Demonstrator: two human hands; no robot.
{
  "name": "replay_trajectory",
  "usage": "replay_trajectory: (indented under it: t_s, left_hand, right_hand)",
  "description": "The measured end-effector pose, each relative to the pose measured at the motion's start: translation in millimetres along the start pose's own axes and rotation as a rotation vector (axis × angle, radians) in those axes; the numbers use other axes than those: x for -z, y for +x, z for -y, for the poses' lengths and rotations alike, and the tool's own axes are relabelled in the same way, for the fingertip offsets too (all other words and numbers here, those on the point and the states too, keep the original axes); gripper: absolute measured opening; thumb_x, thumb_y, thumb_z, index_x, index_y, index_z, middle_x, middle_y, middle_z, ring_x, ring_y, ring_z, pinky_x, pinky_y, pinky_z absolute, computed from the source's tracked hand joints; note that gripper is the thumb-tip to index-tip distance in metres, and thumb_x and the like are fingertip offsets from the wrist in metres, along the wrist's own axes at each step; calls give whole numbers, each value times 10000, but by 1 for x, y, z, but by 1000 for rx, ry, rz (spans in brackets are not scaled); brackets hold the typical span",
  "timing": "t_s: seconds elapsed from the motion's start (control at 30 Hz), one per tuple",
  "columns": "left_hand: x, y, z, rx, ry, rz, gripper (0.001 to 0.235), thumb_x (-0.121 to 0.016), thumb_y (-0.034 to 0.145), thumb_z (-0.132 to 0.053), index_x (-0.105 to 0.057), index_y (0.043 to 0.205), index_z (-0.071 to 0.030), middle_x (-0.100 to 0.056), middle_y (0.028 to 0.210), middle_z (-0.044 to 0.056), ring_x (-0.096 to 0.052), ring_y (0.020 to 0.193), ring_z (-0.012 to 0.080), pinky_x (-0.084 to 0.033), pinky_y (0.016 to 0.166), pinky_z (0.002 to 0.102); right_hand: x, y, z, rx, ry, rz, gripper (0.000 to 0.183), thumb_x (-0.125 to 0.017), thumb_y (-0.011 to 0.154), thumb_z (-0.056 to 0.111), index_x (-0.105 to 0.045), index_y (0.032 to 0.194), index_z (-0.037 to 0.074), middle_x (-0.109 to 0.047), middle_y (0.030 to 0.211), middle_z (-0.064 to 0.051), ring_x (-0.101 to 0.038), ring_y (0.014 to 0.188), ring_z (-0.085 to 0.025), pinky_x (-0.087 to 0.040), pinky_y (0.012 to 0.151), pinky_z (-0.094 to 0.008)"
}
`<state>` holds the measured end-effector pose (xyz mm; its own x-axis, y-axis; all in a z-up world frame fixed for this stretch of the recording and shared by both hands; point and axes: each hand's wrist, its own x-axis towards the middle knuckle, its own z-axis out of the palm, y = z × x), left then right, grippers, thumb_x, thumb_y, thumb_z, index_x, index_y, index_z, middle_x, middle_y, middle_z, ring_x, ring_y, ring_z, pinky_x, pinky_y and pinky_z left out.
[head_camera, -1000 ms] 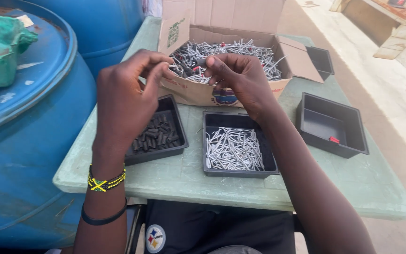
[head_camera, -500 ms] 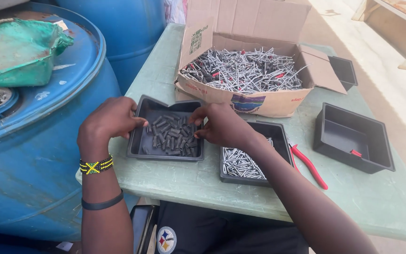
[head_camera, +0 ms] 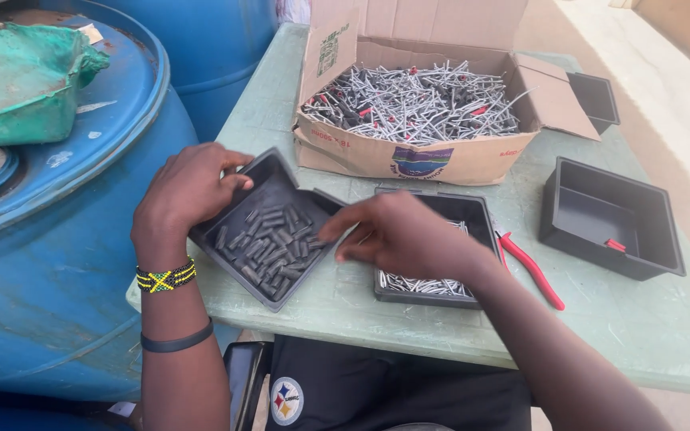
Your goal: Assembling metal pins into plastic sleeves and cutting them to length using pliers
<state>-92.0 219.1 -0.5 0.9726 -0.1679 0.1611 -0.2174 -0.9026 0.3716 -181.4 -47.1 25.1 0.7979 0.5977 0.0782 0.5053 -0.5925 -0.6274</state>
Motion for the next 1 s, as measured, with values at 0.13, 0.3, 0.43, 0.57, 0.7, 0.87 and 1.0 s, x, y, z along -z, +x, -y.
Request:
replay_trajectory:
  t_s: [0.13,0.3,0.43,0.57,0.7,0.87,1.0]
  left_hand:
    - [-13,6,23,127,119,148,341,-668,950,-307,-744,1273,-227,-754,1232,137,-668,1193,443,-535,1027,595]
    - [-9,-14,9,225,305,59,390,-674,968,-391,-685,1090,-21,-648,1184,263,-640,1068,514,-524,834,593]
    - [3,-40,-81,-107,179,-121,437,-583,999,-207,-570,1404,-43,-591,1307,238,-601,1135,449,-527,824,613]
    - [-18,-25,-161,-486,187,-202,488,-574,919,-34,-572,1406,-52,-610,1304,192,-591,1130,400,-539,843,546]
    - [-47,17,-205,-657,164,-291,377,-597,878,7,-671,1244,-44,-650,1106,175,-684,1047,416,-588,739,529]
    - [-42,31,-210,-581,142,-322,339,-571,923,25,-673,1241,-31,-677,1010,170,-719,953,387,-600,704,478]
    - [-41,38,-211,-482,35,-460,204,-612,921,88,-703,1065,-22,-665,872,134,-750,808,357,-603,653,440]
  right_hand:
    - [52,-7,-28,-57,-92,-178,187,-712,916,124,-779,1090,125,-818,828,-151,-803,847,-294,-615,809,-439]
    - [127,-9,-97,-275,-203,-517,181,-723,960,238,-786,1116,170,-797,1054,15,-747,937,-89,-571,903,-280]
    - [161,10,-165,-337,-467,-484,189,-727,948,261,-807,1110,204,-790,1102,11,-732,979,-176,-511,842,-373]
    - [168,38,-197,-229,-581,-314,494,-705,944,243,-581,1420,189,-627,1408,-63,-593,1222,-328,-450,993,-461]
    - [157,42,-188,-386,-573,-132,529,-518,1039,501,-465,1542,346,-394,1626,-92,-366,1487,-419,-299,1191,-624]
    - [179,57,-219,-378,-532,-240,493,-472,1026,577,-686,1330,252,-609,1390,-111,-545,1328,-401,-410,1109,-584]
    - [180,64,-222,-273,-604,-245,396,-700,950,418,-711,1323,284,-681,1280,-110,-623,1234,-403,-456,1080,-530]
